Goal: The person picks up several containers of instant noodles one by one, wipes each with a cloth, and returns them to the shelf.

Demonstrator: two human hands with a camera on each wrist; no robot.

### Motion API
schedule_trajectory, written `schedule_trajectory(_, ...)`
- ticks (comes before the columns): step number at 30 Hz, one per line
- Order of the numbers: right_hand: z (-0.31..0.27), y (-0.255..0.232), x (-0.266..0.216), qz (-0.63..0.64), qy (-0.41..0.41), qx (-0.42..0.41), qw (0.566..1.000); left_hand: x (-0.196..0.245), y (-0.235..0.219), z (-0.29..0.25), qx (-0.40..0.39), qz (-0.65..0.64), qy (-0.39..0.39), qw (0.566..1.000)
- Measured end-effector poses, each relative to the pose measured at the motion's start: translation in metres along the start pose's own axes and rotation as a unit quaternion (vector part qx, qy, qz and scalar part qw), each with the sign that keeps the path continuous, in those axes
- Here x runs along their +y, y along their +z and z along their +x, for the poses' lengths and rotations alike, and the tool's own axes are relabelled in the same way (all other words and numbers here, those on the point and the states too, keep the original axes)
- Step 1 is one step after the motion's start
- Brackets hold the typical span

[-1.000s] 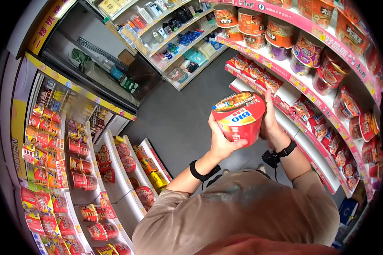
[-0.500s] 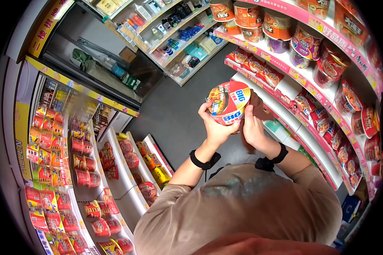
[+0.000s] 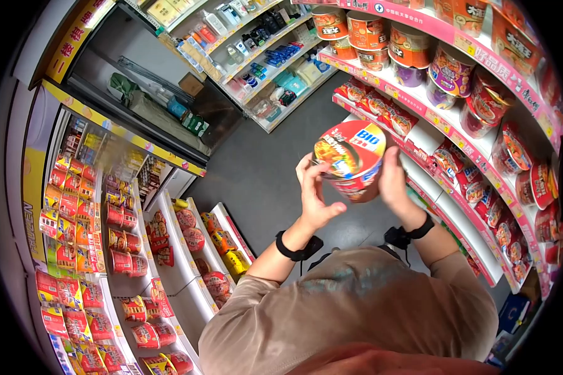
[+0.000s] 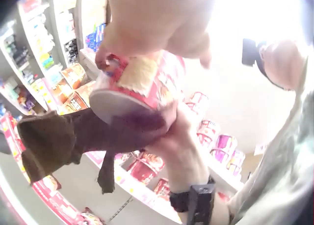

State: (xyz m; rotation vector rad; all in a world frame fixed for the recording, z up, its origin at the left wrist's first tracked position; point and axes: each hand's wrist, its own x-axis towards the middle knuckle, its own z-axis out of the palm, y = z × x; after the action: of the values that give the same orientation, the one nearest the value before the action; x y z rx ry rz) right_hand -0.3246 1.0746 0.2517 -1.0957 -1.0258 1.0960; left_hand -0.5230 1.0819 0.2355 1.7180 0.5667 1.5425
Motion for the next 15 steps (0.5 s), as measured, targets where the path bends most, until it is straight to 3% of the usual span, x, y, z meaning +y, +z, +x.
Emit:
schedule_trajectory(1, 0.010, -0.008, 0.001, 0.056, -0.060, -0.019, 0.996, 0.002, -0.007, 0.002, -0.025, 0.020, -0.014, 0.999)
schedule_trajectory(2, 0.011, -0.022, -0.003, 0.064, -0.034, -0.096, 0.993, 0.003, -0.013, 0.004, -0.049, 0.040, -0.029, 0.998)
schedule_trajectory(4, 0.002, -0.015, -0.027, -0.069, -0.179, -0.095, 0.977, 0.006, -0.021, 0.017, -0.085, 0.040, -0.083, 0.992)
schedule_trajectory(5, 0.001, -0.018, -0.016, -0.116, -0.181, -0.089, 0.973, 0.015, -0.022, 0.024, -0.137, 0.092, -0.053, 0.985)
schedule_trajectory(7, -0.007, -0.020, -0.019, -0.112, -0.145, -0.101, 0.978, 0.009, -0.013, 0.014, -0.102, 0.009, -0.078, 0.992)
schedule_trajectory(9, -0.021, -0.008, -0.008, -0.129, -0.207, -0.026, 0.969, 0.003, 0.002, 0.004, -0.036, -0.036, -0.077, 0.996)
schedule_trajectory(11, -0.027, 0.012, -0.032, -0.304, -0.384, 0.054, 0.870, -0.002, 0.015, -0.003, 0.017, 0.058, -0.049, 0.997)
schedule_trajectory(13, -0.031, 0.016, -0.028, -0.361, -0.438, 0.094, 0.818, 0.000, 0.028, -0.008, 0.060, 0.068, -0.043, 0.995)
schedule_trajectory(15, -0.016, -0.003, -0.034, -0.320, -0.412, 0.018, 0.853, 0.003, 0.028, -0.013, 0.043, 0.125, -0.008, 0.991)
